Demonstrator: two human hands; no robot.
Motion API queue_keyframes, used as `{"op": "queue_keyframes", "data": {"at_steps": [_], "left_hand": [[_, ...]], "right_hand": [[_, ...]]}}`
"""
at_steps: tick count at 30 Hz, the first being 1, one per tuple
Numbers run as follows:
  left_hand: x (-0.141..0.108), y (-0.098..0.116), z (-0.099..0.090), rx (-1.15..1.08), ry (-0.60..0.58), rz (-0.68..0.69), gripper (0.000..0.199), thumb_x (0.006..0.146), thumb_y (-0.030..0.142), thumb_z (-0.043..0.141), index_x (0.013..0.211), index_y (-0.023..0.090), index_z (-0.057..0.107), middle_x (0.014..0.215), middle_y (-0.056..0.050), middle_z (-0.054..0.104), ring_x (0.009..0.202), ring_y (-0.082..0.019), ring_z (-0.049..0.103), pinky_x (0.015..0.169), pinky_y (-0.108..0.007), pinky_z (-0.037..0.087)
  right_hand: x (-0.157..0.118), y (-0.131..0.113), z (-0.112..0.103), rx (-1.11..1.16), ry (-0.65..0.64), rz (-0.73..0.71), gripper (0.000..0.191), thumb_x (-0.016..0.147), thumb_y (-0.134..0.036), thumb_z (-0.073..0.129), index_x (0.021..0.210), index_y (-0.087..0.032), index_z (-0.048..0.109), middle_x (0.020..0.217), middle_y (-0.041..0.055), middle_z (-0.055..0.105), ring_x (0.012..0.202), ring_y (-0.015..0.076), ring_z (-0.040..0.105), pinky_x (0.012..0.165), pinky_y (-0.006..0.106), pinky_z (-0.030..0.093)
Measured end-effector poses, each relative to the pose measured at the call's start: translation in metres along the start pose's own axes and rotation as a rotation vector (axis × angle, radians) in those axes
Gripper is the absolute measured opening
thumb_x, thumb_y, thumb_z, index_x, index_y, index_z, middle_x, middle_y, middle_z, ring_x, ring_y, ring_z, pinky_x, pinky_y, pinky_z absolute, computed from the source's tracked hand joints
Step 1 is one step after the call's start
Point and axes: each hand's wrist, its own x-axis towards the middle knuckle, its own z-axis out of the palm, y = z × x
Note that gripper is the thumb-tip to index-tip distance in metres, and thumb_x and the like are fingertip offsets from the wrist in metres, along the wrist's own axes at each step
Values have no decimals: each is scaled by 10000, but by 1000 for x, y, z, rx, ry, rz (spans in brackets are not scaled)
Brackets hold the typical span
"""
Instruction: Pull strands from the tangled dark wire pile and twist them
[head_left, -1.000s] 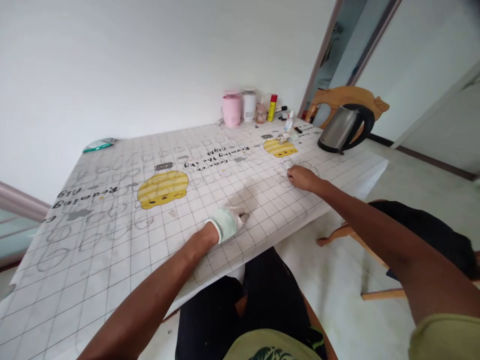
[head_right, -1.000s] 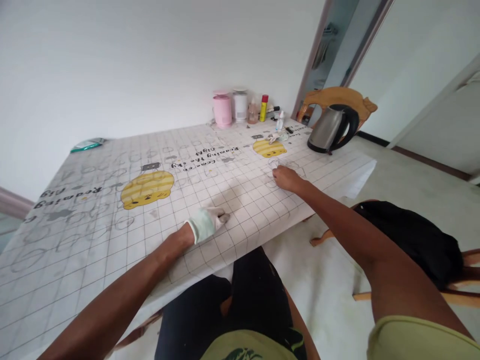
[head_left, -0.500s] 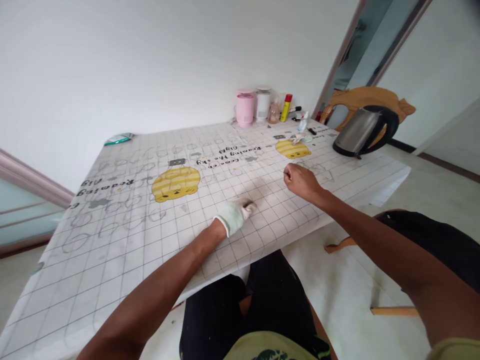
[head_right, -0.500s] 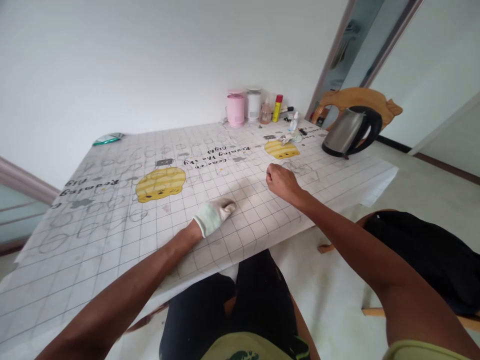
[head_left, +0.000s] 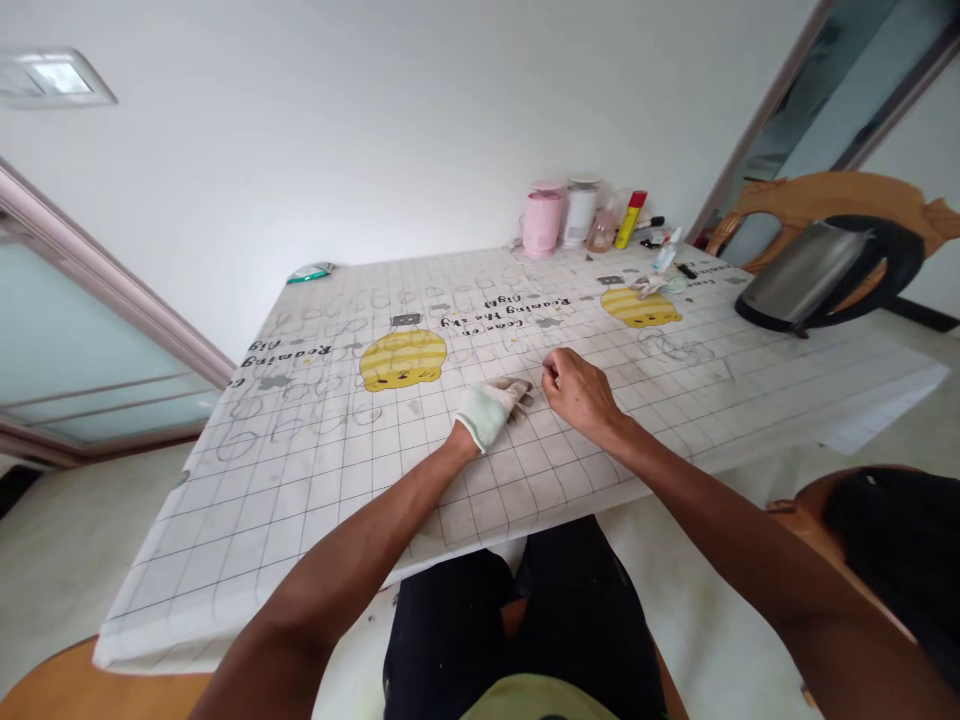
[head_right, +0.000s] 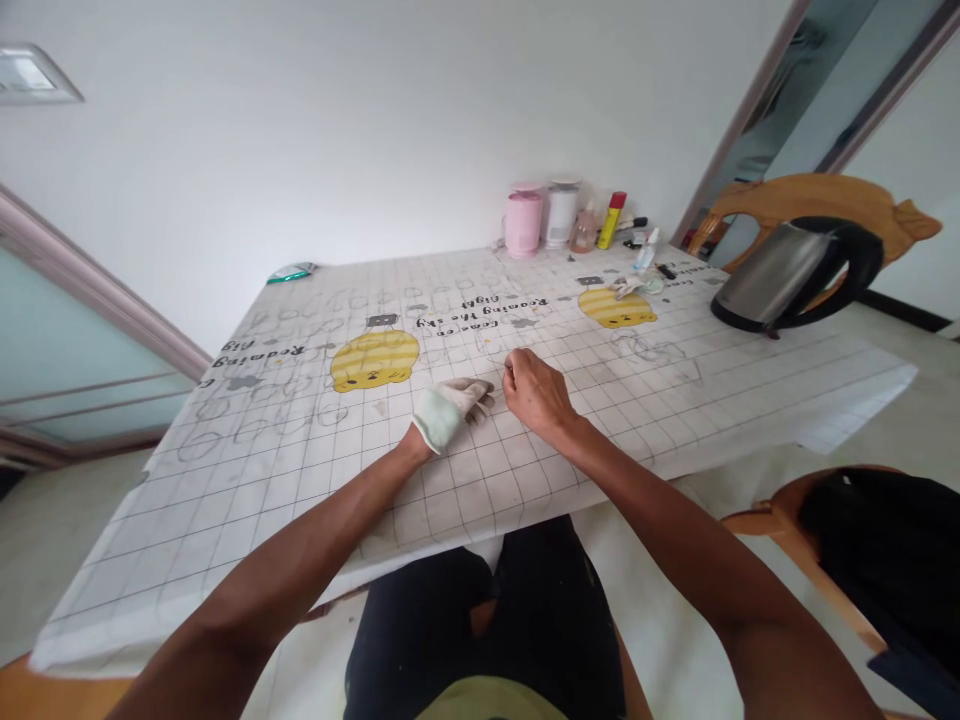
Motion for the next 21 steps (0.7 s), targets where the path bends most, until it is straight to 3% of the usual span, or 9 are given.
{"op": "queue_keyframes", "data": {"at_steps": [5, 9, 14, 21], "left_hand": [[6, -5, -6, -145, 46, -9, 219, 984, 266, 624, 1027, 102, 762, 802, -69, 744, 560, -106, 617, 532, -235, 469], [5, -3, -11, -242, 26, -28, 222, 980, 279, 671, 1048, 89, 762, 849, -100, 763, 582, -106, 629, 545, -237, 476], [2, 3, -14, -343, 22, -50, 225, 964, 266, 714, 1079, 78, 760, 914, -128, 769, 605, -98, 624, 543, -228, 470], [3, 0, -22, -282, -13, -15, 225, 949, 287, 703, 1014, 86, 777, 775, -54, 703, 508, -68, 522, 443, -204, 357]], "right_hand": [[-5, 2, 11, 281, 96, -35, 86, 974, -197, 514, 986, -220, 597, 945, 73, 703, 836, 219, 661, 756, 340, 482], [-12, -4, 15, 451, 118, -10, 76, 975, -220, 551, 981, -230, 626, 920, 53, 719, 800, 201, 674, 739, 328, 514], [-16, -17, 14, 510, 119, 33, 67, 962, -220, 578, 941, -229, 641, 880, 43, 721, 771, 189, 670, 721, 319, 516], [-18, -23, 13, 548, 47, 14, 79, 973, -252, 589, 939, -226, 655, 854, 39, 712, 742, 180, 658, 691, 313, 506]]}}
